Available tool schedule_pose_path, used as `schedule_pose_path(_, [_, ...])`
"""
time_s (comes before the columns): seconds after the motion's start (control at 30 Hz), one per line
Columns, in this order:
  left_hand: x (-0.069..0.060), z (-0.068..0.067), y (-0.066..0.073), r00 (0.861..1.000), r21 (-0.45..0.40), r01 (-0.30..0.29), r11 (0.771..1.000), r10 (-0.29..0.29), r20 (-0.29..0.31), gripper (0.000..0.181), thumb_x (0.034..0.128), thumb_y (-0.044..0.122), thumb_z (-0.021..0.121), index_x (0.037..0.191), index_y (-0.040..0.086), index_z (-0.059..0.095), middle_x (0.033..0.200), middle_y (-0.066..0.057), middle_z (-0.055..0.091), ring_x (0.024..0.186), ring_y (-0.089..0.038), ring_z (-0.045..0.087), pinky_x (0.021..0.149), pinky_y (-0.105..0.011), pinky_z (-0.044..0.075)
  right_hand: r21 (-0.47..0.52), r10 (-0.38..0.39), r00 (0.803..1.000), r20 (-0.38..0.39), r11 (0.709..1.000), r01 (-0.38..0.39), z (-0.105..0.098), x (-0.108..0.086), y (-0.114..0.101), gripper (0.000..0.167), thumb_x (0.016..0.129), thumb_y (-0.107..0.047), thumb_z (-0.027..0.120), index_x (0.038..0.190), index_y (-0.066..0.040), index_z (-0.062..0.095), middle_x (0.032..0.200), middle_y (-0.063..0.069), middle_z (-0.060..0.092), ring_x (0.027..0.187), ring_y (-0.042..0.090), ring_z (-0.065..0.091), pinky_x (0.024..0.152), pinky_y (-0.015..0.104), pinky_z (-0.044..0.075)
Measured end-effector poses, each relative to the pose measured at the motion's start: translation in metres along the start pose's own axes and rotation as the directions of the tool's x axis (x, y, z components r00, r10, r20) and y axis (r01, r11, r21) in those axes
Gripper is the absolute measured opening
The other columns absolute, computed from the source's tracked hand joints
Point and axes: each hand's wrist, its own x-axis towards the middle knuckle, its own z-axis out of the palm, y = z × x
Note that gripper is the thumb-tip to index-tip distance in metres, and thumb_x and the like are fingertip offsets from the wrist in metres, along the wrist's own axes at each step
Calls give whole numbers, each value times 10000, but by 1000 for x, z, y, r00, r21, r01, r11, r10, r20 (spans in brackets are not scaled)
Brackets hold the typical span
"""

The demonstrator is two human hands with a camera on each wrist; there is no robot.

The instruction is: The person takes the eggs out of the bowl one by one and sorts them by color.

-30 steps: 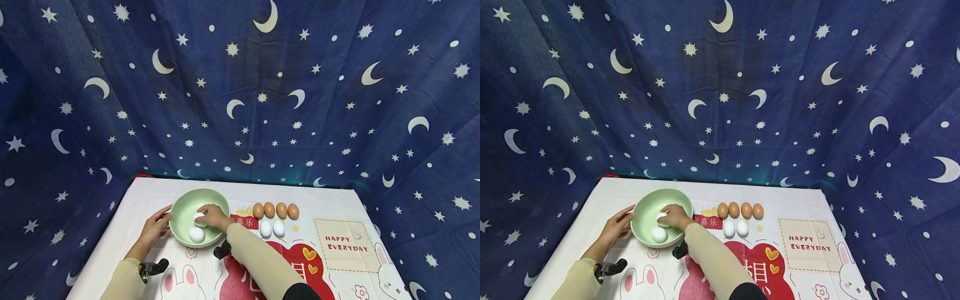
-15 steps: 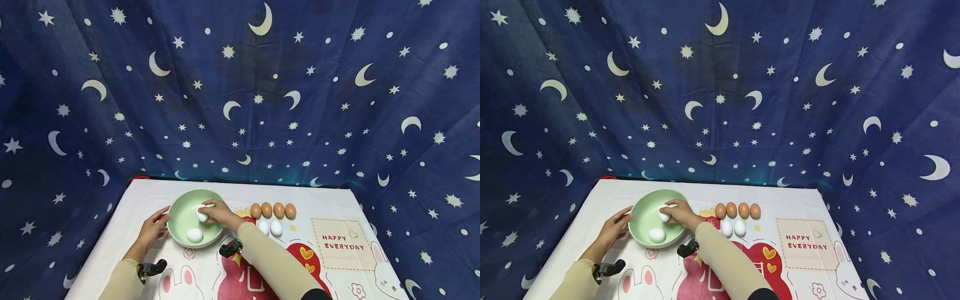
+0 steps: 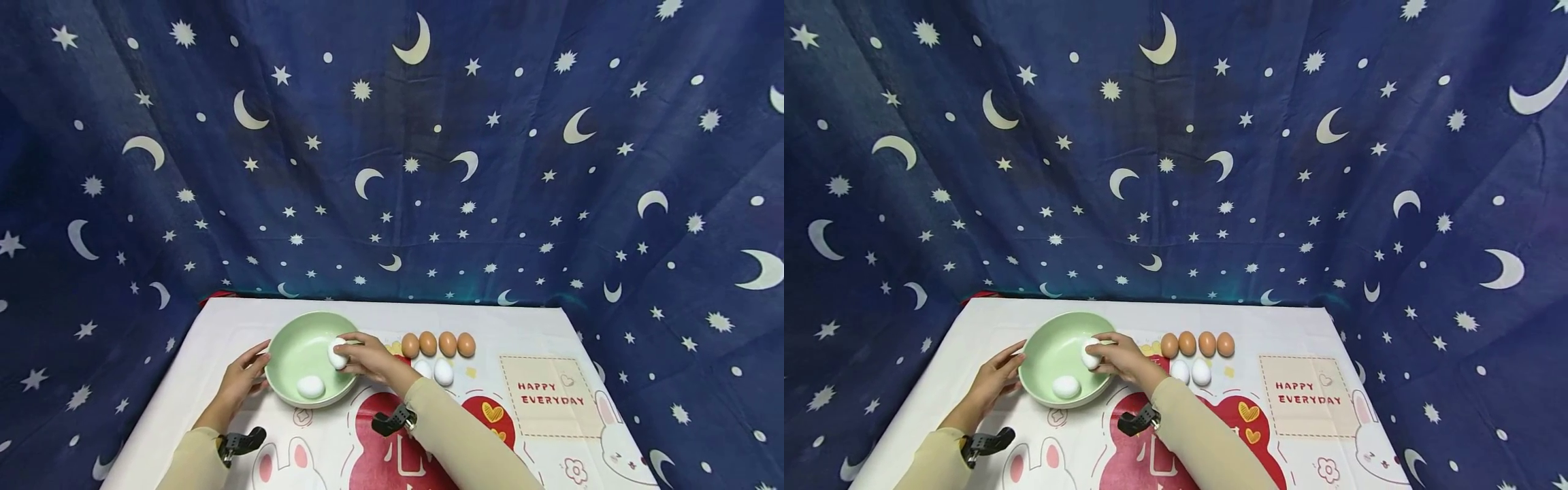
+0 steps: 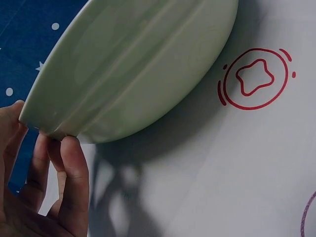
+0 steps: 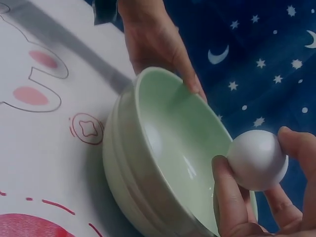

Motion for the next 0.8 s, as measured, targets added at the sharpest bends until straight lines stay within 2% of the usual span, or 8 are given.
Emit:
schedule_pose_path(0.1, [1, -1, -1, 1000, 0, 7, 1000, -7, -6, 597, 986, 400, 588, 1502, 155, 418, 1079, 17, 518, 831, -27, 557, 693, -239, 580, 12, -5, 1000, 7, 1000, 5, -3, -9, 0, 462, 905, -80, 665, 1335, 25, 531, 1119, 171, 628, 888, 197, 688, 727, 271, 602])
schedule_pose_path(0.3, [1, 0, -1, 1000, -6, 10, 1000, -10, 2, 594, 991, 390, 583, 1505, 146, 411, 1206, -50, 530, 851, 8, 595, 696, -229, 575, 7, -18, 1000, 18, 1000, 18, -23, -29, 2, 487, 909, -77, 641, 1358, 39, 494, 1133, 162, 626, 848, 163, 687, 743, 277, 600])
schedule_pose_path(0.43, [1, 0, 0, 1000, -2, 1, 1000, -1, 11, 593, 997, 391, 571, 1510, 144, 403, 1271, -105, 510, 866, 5, 585, 704, -231, 574, -24, -26, 999, -21, 999, 26, -49, -43, 4, 502, 909, -100, 644, 1362, 46, 485, 1119, 146, 634, 845, 145, 685, 726, 261, 599])
schedule_pose_path(0.57, [0, -1, 1, 1000, 3, 6, 1000, -6, 12, 585, 1003, 385, 562, 1513, 149, 398, 1263, -93, 514, 862, 11, 582, 711, -239, 577, -74, -36, 996, -77, 997, 31, -79, -58, 4, 570, 905, -147, 663, 1395, 52, 452, 1095, 127, 643, 855, 133, 682, 702, 236, 590])
schedule_pose_path(0.8, [-1, -1, 0, 1000, 9, 6, 1000, -6, 24, 601, 1002, 399, 558, 1519, 146, 385, 1279, -114, 501, 870, 18, 584, 725, -245, 581, -122, -33, 982, -185, 992, 11, -127, -83, 1, 621, 914, -161, 662, 1424, 80, 403, 1082, 143, 646, 852, 123, 691, 746, 283, 600])
